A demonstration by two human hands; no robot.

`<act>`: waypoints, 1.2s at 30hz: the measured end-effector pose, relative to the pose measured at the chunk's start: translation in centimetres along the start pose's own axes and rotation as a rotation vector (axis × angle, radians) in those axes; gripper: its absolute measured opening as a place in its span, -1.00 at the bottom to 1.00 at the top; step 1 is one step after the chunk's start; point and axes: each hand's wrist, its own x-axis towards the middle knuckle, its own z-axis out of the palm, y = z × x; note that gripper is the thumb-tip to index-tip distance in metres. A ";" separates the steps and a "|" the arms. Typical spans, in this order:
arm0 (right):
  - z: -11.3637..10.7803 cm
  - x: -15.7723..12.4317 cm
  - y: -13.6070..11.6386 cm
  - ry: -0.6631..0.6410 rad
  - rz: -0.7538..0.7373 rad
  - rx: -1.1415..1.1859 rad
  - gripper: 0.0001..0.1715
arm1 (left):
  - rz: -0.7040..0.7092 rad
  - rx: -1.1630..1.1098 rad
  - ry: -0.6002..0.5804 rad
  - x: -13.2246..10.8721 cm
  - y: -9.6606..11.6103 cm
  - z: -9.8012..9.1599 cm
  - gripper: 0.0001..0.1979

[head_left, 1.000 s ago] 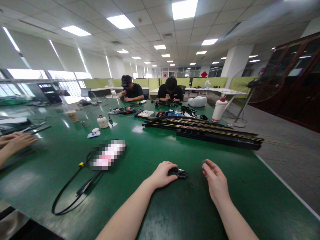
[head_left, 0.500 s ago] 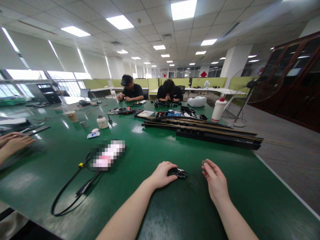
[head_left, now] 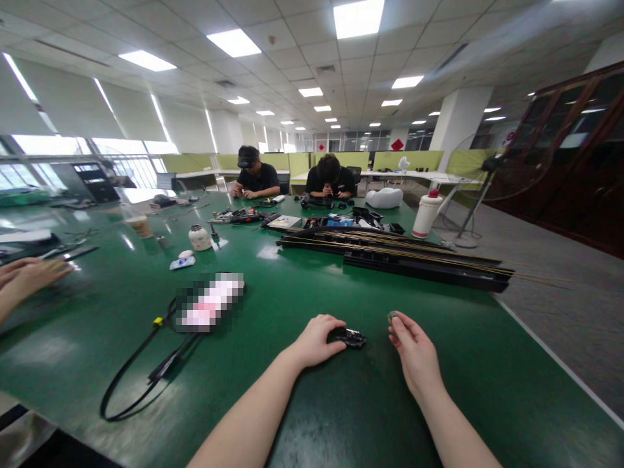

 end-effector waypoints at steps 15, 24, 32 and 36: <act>1.2 -1.4 -0.5 -0.158 0.017 -0.097 -0.47 | 0.015 0.005 -0.002 0.1 -0.1 0.2 -0.57; 1.4 -1.5 0.5 -0.283 -0.097 -0.238 -0.51 | 0.015 0.004 0.001 0.0 -0.3 0.2 -0.57; 1.2 -1.6 1.0 -0.341 -0.293 -0.548 -0.65 | 0.018 0.025 -0.006 0.1 -0.1 0.2 -0.59; 1.3 -1.7 1.2 -0.369 -0.400 -0.612 -0.72 | 0.029 0.023 0.001 0.1 -0.1 0.2 -0.59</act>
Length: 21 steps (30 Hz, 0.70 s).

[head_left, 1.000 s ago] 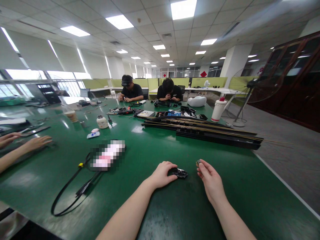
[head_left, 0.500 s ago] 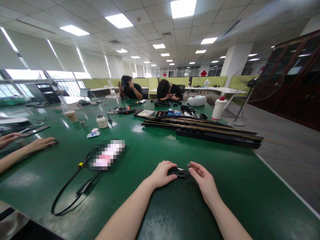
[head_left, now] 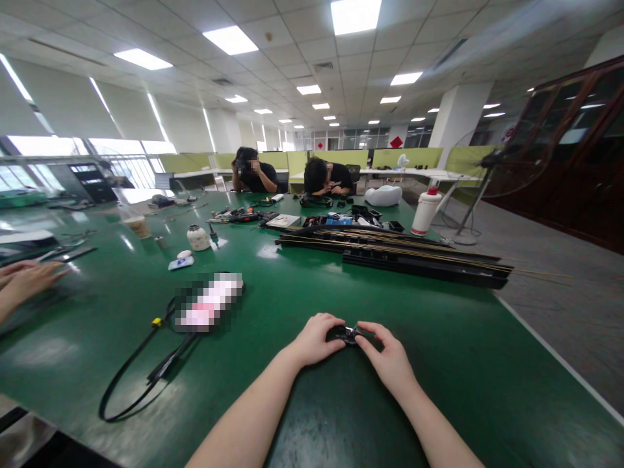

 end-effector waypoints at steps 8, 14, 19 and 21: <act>0.4 0.0 0.2 -0.153 -0.128 -0.257 -0.77 | 0.005 -0.013 -0.003 0.0 0.0 0.0 -0.59; 0.6 0.0 0.5 -0.181 -0.105 -0.325 -0.76 | -0.009 -0.030 -0.002 0.0 -0.1 0.1 -0.58; 0.4 0.0 0.7 -0.180 -0.110 -0.320 -0.77 | -0.014 -0.028 -0.006 0.0 -0.1 0.1 -0.57; 0.4 0.0 0.7 -0.172 -0.109 -0.325 -0.77 | -0.012 -0.029 -0.005 0.0 -0.2 0.2 -0.56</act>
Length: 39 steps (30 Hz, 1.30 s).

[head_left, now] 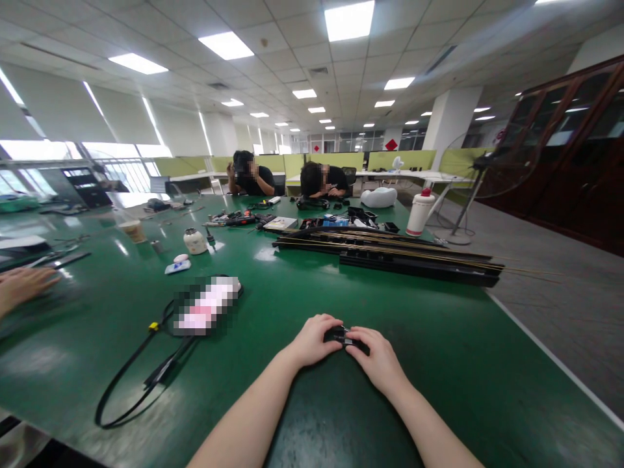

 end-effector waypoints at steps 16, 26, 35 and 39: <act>-0.5 0.0 -0.3 0.050 0.074 0.171 -0.71 | -0.007 0.002 -0.008 0.0 -0.1 0.1 -0.58; -0.6 0.1 -0.3 0.070 0.170 0.208 -0.68 | 0.000 0.014 0.015 0.0 0.1 0.0 -0.57; -0.5 0.2 -0.2 0.057 0.182 0.189 -0.66 | -0.011 0.035 -0.002 0.0 0.2 -0.1 -0.58; -0.6 0.2 -0.2 0.049 0.177 0.173 -0.65 | -0.007 0.027 0.004 0.0 0.2 -0.1 -0.58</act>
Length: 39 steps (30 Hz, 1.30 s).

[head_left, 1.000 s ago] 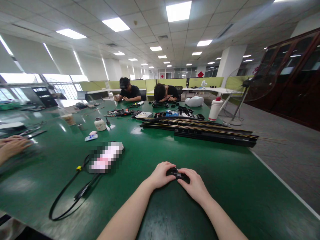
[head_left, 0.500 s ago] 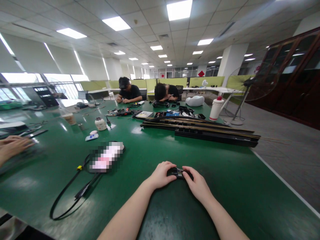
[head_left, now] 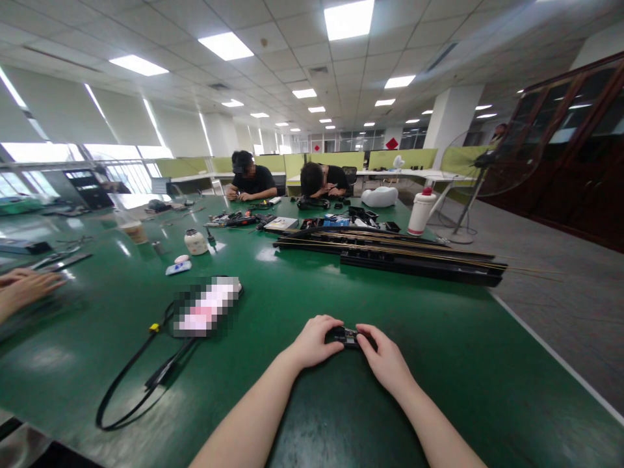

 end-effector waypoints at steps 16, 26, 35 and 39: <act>-0.2 0.0 -0.3 -0.014 0.014 -0.003 -0.65 | 0.002 -0.009 0.008 0.0 -0.2 0.1 -0.57; -0.2 -0.1 -0.4 0.007 -0.005 -0.002 -0.65 | 0.010 -0.039 0.014 -0.1 -0.3 0.1 -0.53; -0.4 -0.2 -0.7 0.004 0.006 -0.009 -0.65 | -0.002 -0.028 0.017 -0.1 0.0 0.0 -0.61; -0.4 -0.1 -0.7 -0.001 0.010 -0.007 -0.65 | 0.005 -0.032 0.021 -0.1 0.0 0.0 -0.61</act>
